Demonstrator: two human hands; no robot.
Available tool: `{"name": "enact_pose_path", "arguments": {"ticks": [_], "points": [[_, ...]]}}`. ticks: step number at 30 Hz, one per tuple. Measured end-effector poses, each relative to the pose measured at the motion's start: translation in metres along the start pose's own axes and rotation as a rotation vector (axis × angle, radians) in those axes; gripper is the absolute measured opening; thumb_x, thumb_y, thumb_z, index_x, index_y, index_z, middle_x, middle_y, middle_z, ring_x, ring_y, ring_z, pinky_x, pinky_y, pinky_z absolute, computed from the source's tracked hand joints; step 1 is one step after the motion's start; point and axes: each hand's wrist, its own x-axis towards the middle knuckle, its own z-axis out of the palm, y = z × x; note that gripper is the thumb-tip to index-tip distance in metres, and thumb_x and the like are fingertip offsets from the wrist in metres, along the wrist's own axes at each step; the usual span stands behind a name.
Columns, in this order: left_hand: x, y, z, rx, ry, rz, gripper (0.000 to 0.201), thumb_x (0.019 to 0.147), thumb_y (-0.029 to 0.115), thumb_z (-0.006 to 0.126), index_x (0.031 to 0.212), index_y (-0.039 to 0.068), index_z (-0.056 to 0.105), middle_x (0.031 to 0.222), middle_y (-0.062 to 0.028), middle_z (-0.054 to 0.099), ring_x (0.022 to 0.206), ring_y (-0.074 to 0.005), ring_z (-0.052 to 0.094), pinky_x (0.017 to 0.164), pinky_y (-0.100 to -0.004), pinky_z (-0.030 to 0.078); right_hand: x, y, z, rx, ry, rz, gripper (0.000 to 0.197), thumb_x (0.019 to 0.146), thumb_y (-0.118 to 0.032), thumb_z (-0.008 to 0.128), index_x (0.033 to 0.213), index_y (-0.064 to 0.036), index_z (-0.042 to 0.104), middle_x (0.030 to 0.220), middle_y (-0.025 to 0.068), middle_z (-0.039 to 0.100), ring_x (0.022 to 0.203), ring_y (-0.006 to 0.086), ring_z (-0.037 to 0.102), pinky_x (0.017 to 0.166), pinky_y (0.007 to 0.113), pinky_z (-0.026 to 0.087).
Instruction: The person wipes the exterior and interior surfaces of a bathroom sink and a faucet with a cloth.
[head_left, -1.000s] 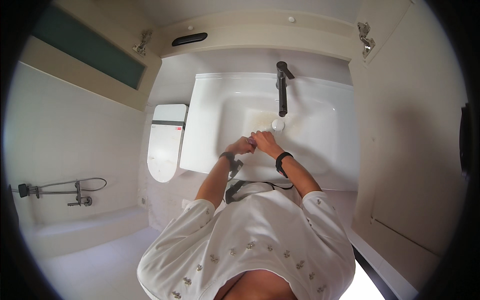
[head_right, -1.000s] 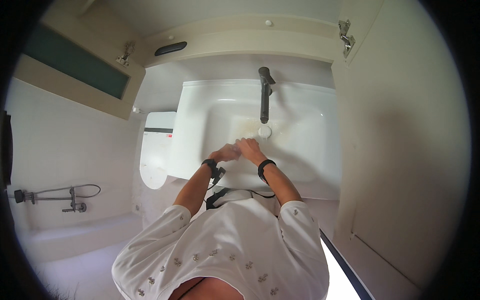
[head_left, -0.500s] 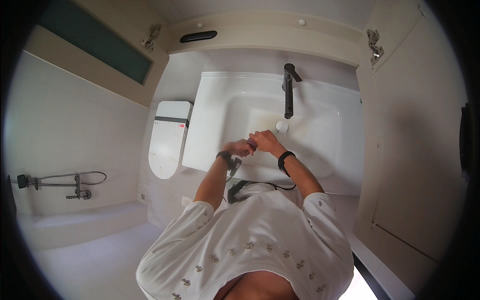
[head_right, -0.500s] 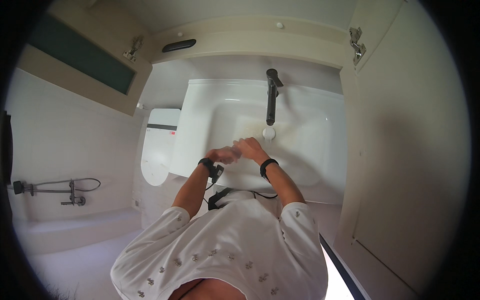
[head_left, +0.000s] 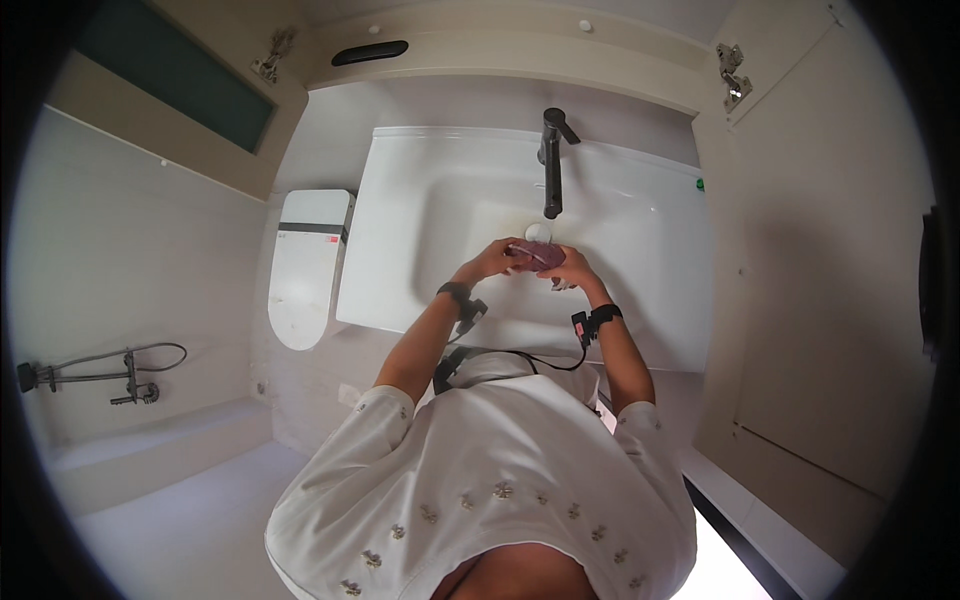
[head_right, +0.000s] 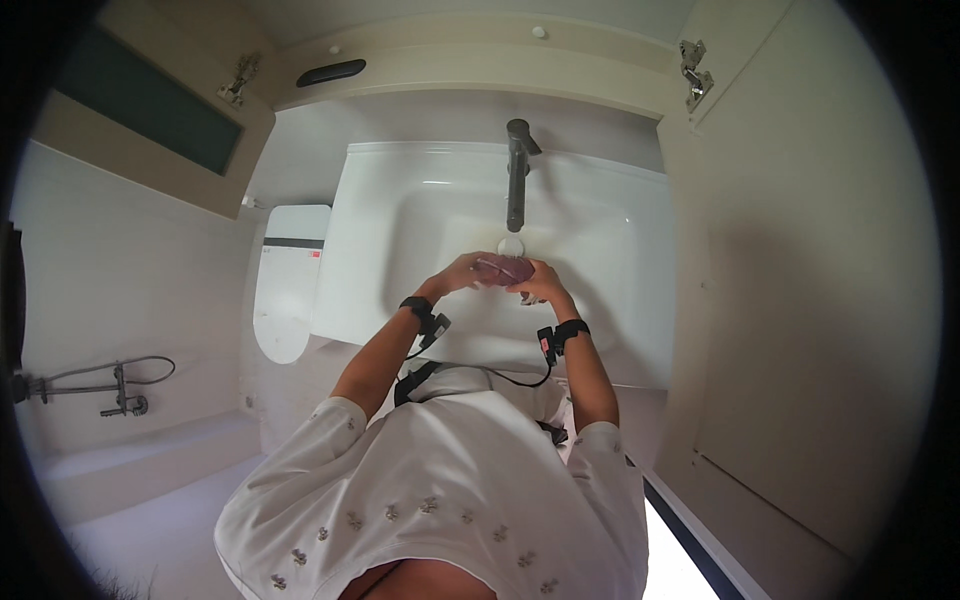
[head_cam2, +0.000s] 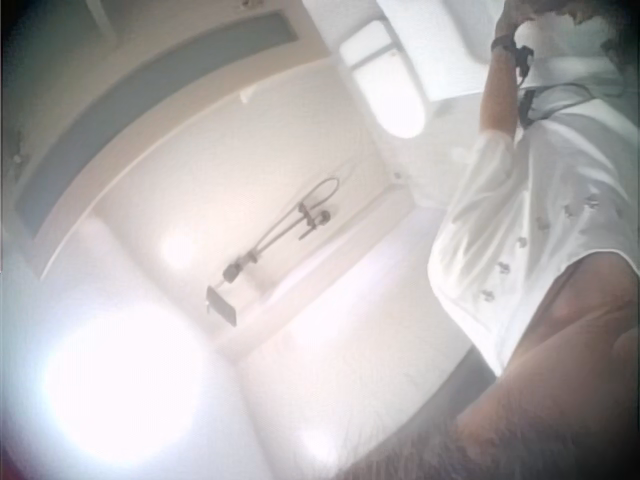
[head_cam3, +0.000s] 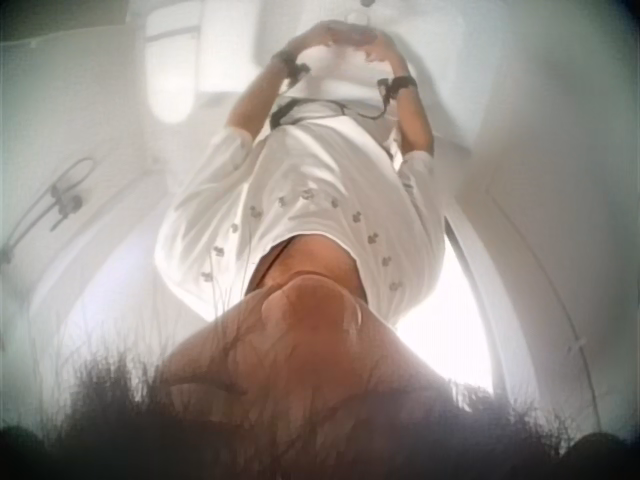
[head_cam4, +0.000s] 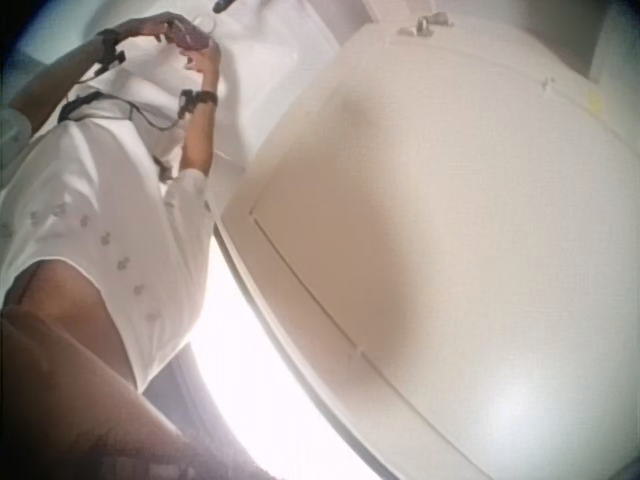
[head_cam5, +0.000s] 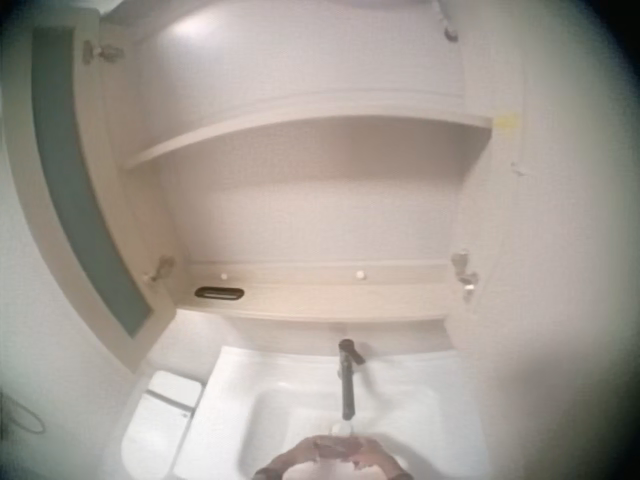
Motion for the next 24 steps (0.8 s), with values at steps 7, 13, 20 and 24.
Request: {"name": "enact_pose_path", "arguments": {"ticks": [7,13,20,24], "points": [[0.022,0.008,0.017,0.005,0.245,0.183,0.038,0.084,0.020,0.082,0.114,0.001,0.068,0.097,-0.0068,0.074,0.085,-0.0184,0.072,0.070,-0.0311,0.058,0.009,0.022,0.008,-0.032,0.282,-0.206,0.079,0.063,-0.044,0.091,0.129,-0.0117,0.062,0.099,0.0075,0.076,0.089,0.0228,0.073,0.081,0.036,0.058],[0.027,0.015,0.031,0.025,0.374,0.277,0.046,0.073,0.008,0.085,0.115,0.000,0.069,0.101,-0.0098,0.073,0.084,-0.0203,0.073,0.074,-0.0330,0.060,0.014,0.013,0.014,-0.088,0.255,0.018,0.079,0.060,-0.051,0.090,0.125,-0.0113,0.066,0.108,0.0103,0.075,0.102,0.0270,0.072,0.093,0.037,0.055],[0.016,0.025,0.037,0.199,0.499,0.549,0.054,0.068,0.002,0.082,0.120,0.007,0.069,0.107,-0.0118,0.065,0.094,-0.0244,0.069,0.081,-0.0344,0.059,0.027,0.000,0.027,0.072,0.399,-0.032,0.074,0.060,-0.037,0.093,0.122,-0.0067,0.066,0.109,0.0101,0.074,0.103,0.0238,0.072,0.092,0.036,0.055],[0.008,0.035,0.036,0.263,0.517,0.548,0.057,0.066,0.001,0.081,0.121,0.008,0.069,0.105,-0.0117,0.065,0.093,-0.0254,0.068,0.082,-0.0350,0.058,0.038,-0.002,0.033,0.116,0.418,-0.021,0.076,0.062,-0.027,0.092,0.129,-0.0078,0.060,0.116,0.0081,0.072,0.105,0.0215,0.070,0.092,0.035,0.056]]}}
